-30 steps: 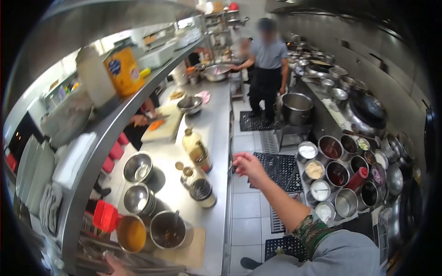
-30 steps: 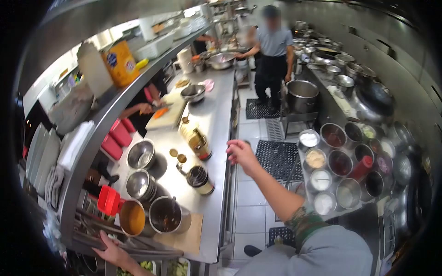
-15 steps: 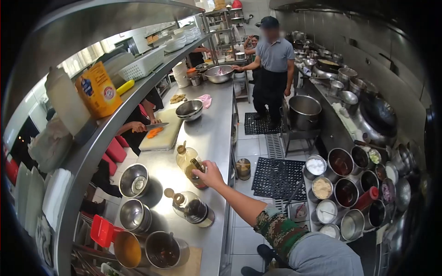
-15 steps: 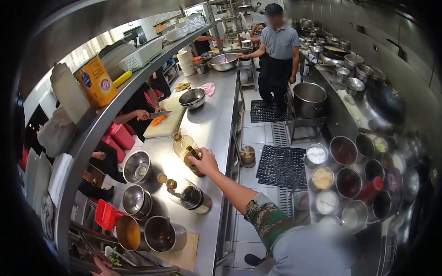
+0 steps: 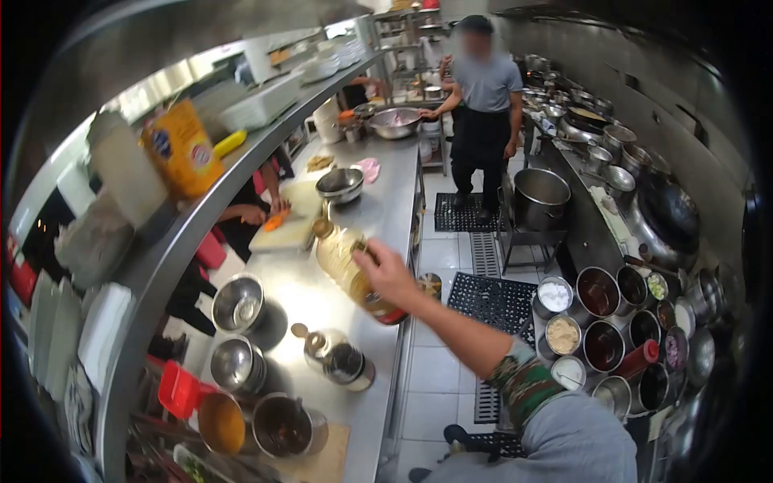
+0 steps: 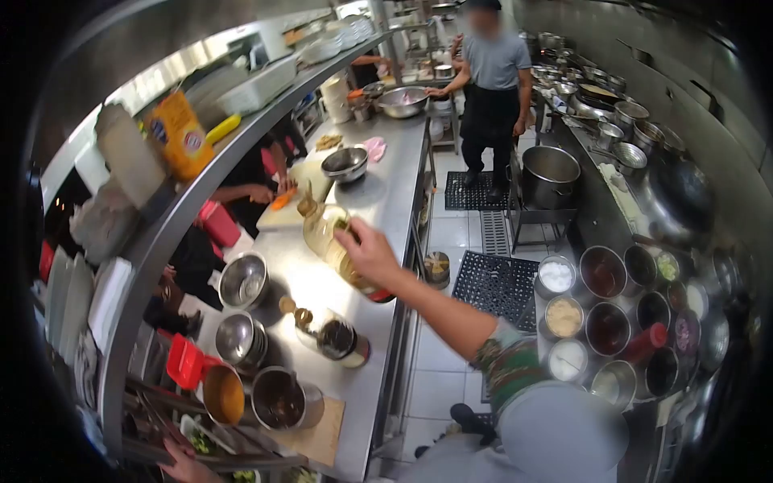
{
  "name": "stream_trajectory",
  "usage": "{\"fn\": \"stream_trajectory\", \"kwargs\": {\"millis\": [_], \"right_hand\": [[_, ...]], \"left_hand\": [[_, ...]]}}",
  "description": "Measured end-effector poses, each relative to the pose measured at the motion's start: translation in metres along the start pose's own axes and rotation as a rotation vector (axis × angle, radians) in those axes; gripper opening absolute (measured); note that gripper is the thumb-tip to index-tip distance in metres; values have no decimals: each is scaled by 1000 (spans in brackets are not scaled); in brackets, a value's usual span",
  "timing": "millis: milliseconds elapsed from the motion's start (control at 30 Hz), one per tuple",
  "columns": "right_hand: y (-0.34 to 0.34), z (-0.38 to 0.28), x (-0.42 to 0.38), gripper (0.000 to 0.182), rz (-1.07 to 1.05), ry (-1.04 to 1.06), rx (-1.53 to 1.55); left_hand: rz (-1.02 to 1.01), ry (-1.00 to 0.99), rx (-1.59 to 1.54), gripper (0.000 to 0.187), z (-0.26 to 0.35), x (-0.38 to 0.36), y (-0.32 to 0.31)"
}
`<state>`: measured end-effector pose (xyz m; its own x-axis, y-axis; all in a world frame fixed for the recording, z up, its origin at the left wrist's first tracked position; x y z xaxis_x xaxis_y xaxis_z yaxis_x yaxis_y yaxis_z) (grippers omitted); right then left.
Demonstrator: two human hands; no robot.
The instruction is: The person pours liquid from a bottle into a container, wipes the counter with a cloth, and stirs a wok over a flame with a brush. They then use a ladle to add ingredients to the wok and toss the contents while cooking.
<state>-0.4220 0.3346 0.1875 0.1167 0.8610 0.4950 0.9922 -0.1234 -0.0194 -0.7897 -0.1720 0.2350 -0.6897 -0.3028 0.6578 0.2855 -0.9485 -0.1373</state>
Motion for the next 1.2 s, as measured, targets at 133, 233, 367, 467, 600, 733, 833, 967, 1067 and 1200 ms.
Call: {"fn": "stream_trajectory", "kwargs": {"millis": [133, 233, 367, 467, 600, 733, 833, 967, 1067, 1200], "right_hand": [[7, -73, 2, 33, -250, 205, -203], [1, -109, -17, 35, -441, 337, -384], [-6, -127, -47, 36, -593, 372, -507], [-10, -119, -55, 36, -680, 323, -614], [-20, -119, -57, 37, -696, 366, -635], [-28, -114, -56, 37, -732, 417, -719], [-33, -112, -56, 38, -760, 411, -747], [-38, -116, -56, 39, -791, 476, -781], [-39, -116, -54, 39, -791, 480, -792], [-43, -116, -53, 40, -806, 495, -844]], "left_hand": [[38, 103, -124, 30, -12, -7, -5], [-40, 196, -204, 38, -7, -12, -11], [-96, 203, -272, 39, -2, -16, -15], [-110, 192, -299, 38, 5, -19, -19], [-128, 199, -356, 33, 10, -22, -21], [-112, 207, -370, 31, 16, -23, -22], [-98, 231, -373, 30, 17, -23, -22], [-105, 207, -393, 30, 20, -23, -23], [-99, 215, -375, 30, 19, -23, -23], [-101, 218, -372, 30, 21, -23, -23]]}}
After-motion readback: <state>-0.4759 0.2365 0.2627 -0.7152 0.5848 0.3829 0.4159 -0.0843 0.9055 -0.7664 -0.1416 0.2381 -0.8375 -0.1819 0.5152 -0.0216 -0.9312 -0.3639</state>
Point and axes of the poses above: each hand's wrist, its own x-axis towards the middle knuckle, its own y-axis out of the back of the hand, z = x × y, the point moved 10 cm from there along x, towards the middle knuckle, and after that the axes turned 14 degrees about z, right-handed, at the moved point
